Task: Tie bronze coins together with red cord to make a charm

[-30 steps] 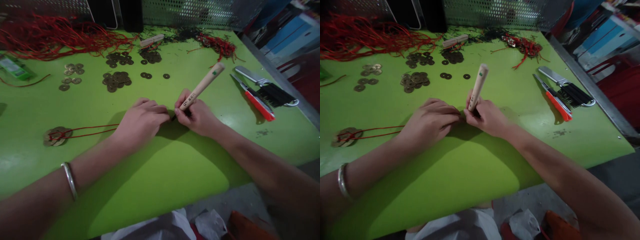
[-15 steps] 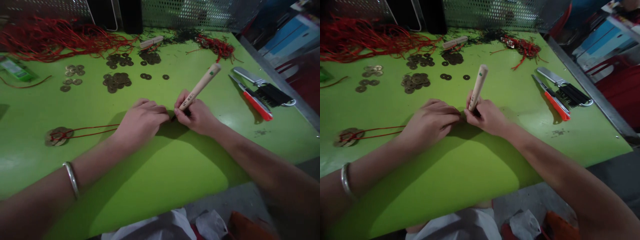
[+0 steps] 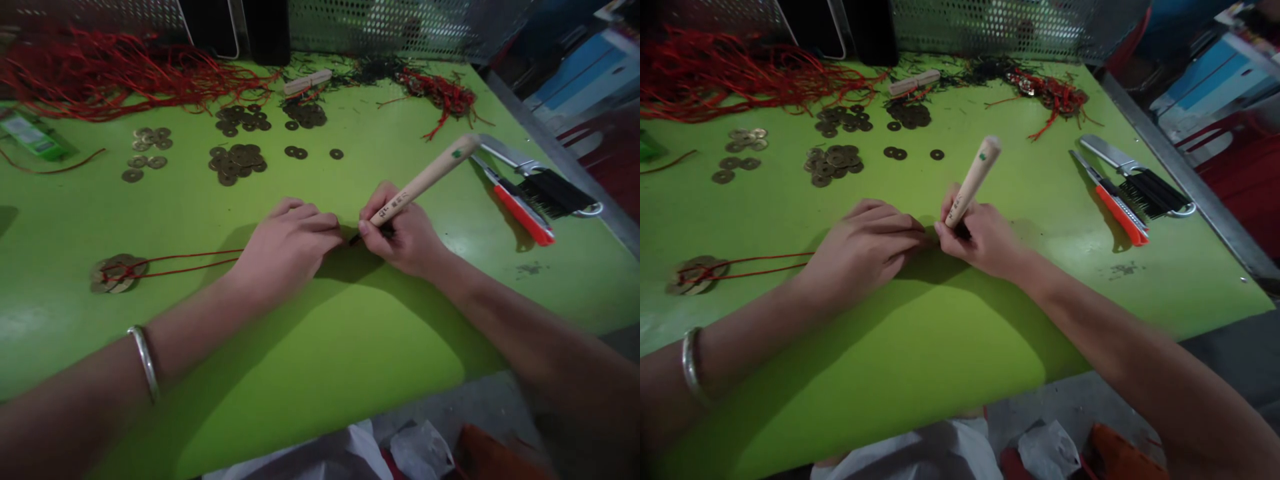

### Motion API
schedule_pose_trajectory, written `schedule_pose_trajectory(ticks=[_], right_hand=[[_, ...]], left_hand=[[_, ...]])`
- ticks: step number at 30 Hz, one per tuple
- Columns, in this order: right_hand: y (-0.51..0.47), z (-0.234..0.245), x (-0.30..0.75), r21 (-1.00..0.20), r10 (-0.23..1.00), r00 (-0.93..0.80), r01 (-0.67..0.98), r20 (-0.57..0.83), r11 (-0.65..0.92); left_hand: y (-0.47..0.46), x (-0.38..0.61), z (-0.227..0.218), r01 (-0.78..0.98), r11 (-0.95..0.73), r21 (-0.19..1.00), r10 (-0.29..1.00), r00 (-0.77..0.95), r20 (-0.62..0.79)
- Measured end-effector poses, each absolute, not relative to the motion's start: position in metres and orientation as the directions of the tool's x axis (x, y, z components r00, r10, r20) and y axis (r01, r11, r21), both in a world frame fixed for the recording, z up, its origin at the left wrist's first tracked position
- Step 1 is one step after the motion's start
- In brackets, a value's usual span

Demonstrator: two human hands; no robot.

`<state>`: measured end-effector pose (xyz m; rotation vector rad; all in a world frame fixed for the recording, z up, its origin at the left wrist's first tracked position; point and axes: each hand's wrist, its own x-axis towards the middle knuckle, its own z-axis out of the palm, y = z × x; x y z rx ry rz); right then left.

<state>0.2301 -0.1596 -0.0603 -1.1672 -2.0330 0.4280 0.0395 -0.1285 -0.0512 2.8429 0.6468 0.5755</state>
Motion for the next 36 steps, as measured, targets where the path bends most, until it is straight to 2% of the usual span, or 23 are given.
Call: schedule_pose_trajectory(ticks=[5,12,22,24,30,36], right_hand=[[-0.16,-0.058,0.23,-0.618,0.846,-0.251,0.591,0.469,0.518],[-0.161,-0.058,0.233,-0.7,0.877,-0.227,0.532,0.423,0.476],[-0.163,-0.051,0.234,-0.75,0.887,-0.217,0.475,0.407,0.46],[-0.163,-0.047,0.238,-0.729,0.872,-0.261,0.48,0.413,0.489],[-0.161,-0.041,0.249,-0.547,0.811,-0.472,0.601,0.346,0.583],[-0.161,-0.044,0.249,-0.584,0.833,-0.474,0.604,0.284,0.543]], left_hand=[[-0.129,0.039,-0.054,0.407,-0.886,0.224,0.461,0.828,0.32],[-0.129,0.039,-0.054,0.445,-0.866,0.228,0.498,0.808,0.315],[-0.132,0.039,-0.058,0.492,-0.857,0.155,0.515,0.806,0.29],[-0.132,0.039,-0.059,0.501,-0.851,0.157,0.525,0.801,0.287],[-0.131,0.041,-0.057,0.537,-0.803,0.258,0.59,0.776,0.221],[-0.129,0.042,-0.057,0.546,-0.795,0.265,0.599,0.774,0.204]])
